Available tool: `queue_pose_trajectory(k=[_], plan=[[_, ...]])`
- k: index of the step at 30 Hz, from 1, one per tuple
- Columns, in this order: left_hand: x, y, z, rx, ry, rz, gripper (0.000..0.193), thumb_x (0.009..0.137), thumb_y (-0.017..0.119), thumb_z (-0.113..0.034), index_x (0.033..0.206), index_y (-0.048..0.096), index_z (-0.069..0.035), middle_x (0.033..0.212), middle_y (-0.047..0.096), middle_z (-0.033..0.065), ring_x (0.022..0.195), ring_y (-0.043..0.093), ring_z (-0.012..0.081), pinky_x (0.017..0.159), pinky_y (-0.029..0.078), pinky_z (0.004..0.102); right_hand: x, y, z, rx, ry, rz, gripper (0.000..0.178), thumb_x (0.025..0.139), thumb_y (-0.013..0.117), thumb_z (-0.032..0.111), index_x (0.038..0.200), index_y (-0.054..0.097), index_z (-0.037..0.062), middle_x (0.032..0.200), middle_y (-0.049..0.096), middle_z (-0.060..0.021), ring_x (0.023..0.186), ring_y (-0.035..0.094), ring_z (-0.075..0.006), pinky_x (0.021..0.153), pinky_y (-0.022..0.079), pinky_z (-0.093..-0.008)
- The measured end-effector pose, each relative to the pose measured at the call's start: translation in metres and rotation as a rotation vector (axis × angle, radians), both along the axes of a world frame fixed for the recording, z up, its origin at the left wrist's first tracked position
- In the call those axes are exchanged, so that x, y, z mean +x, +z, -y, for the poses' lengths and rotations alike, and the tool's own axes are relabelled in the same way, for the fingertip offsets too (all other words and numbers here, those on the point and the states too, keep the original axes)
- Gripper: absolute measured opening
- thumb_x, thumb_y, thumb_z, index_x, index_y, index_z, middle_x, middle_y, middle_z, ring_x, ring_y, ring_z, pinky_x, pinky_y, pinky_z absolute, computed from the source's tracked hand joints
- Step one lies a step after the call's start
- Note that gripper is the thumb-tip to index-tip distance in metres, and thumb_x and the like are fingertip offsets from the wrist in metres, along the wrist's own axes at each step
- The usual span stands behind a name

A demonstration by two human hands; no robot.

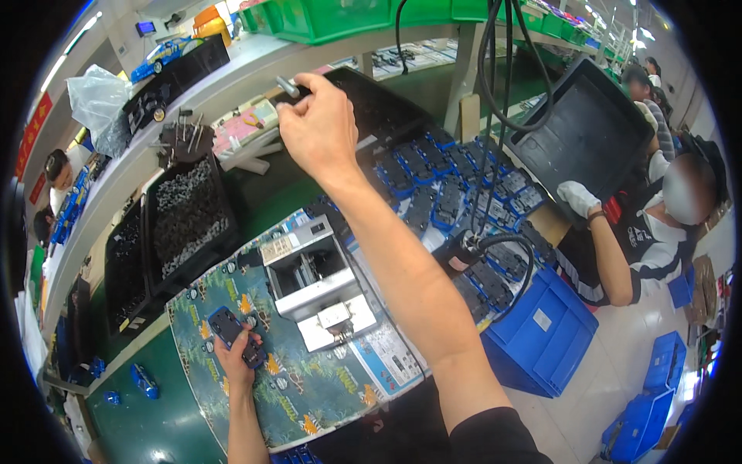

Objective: Assembling plastic toy car components using an electric screwdriver and assembly machinery in a factory setting.

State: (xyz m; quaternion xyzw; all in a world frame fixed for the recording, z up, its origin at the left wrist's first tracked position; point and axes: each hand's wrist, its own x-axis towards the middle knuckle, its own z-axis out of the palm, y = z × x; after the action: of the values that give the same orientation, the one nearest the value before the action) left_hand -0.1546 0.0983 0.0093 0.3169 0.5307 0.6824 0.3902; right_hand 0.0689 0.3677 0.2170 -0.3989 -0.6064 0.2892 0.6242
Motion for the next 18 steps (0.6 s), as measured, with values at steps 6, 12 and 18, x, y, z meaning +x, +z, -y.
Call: queue_pose_trajectory(k=[6, 12, 18], plan=[[-0.010, -0.004, 0.004, -0.031, 0.009, -0.010, 0.034, 0.087, 0.067, -0.006, 0.118, 0.053, -0.001, 0.099, 0.068, 0.0118, 0.073, 0.067, 0.0195, 0.067, 0.056, 0.0332, 0.015, -0.018, 0.105, 0.096, 0.219, -0.074, 0.026, 0.088, 0.070, 0.006, 0.111, 0.065, -0.0029, 0.071, 0.067, -0.0045, 0.061, 0.055, -0.0038, 0.056, 0.045, -0.0231], [-0.009, -0.001, 0.004, -0.051, 0.007, -0.049, 0.036, 0.087, 0.066, -0.007, 0.120, 0.053, 0.000, 0.099, 0.068, 0.0127, 0.077, 0.068, 0.0202, 0.068, 0.057, 0.0338, 0.055, -0.078, 0.153, -0.017, 0.204, 0.542, 0.025, 0.082, 0.075, 0.013, 0.104, 0.071, 0.0025, 0.073, 0.062, -0.0058, 0.061, 0.060, -0.0149, 0.055, 0.046, -0.0276], [-0.007, -0.004, 0.005, -0.071, -0.007, -0.100, 0.045, 0.088, 0.064, -0.009, 0.129, 0.049, 0.001, 0.101, 0.066, 0.0124, 0.078, 0.067, 0.0196, 0.069, 0.057, 0.0328, 0.055, -0.086, 0.130, 0.030, 0.293, 0.649, 0.012, 0.080, 0.073, 0.013, 0.088, 0.072, 0.0036, 0.081, 0.066, -0.0078, 0.072, 0.066, -0.0296, 0.060, 0.049, -0.0413]])
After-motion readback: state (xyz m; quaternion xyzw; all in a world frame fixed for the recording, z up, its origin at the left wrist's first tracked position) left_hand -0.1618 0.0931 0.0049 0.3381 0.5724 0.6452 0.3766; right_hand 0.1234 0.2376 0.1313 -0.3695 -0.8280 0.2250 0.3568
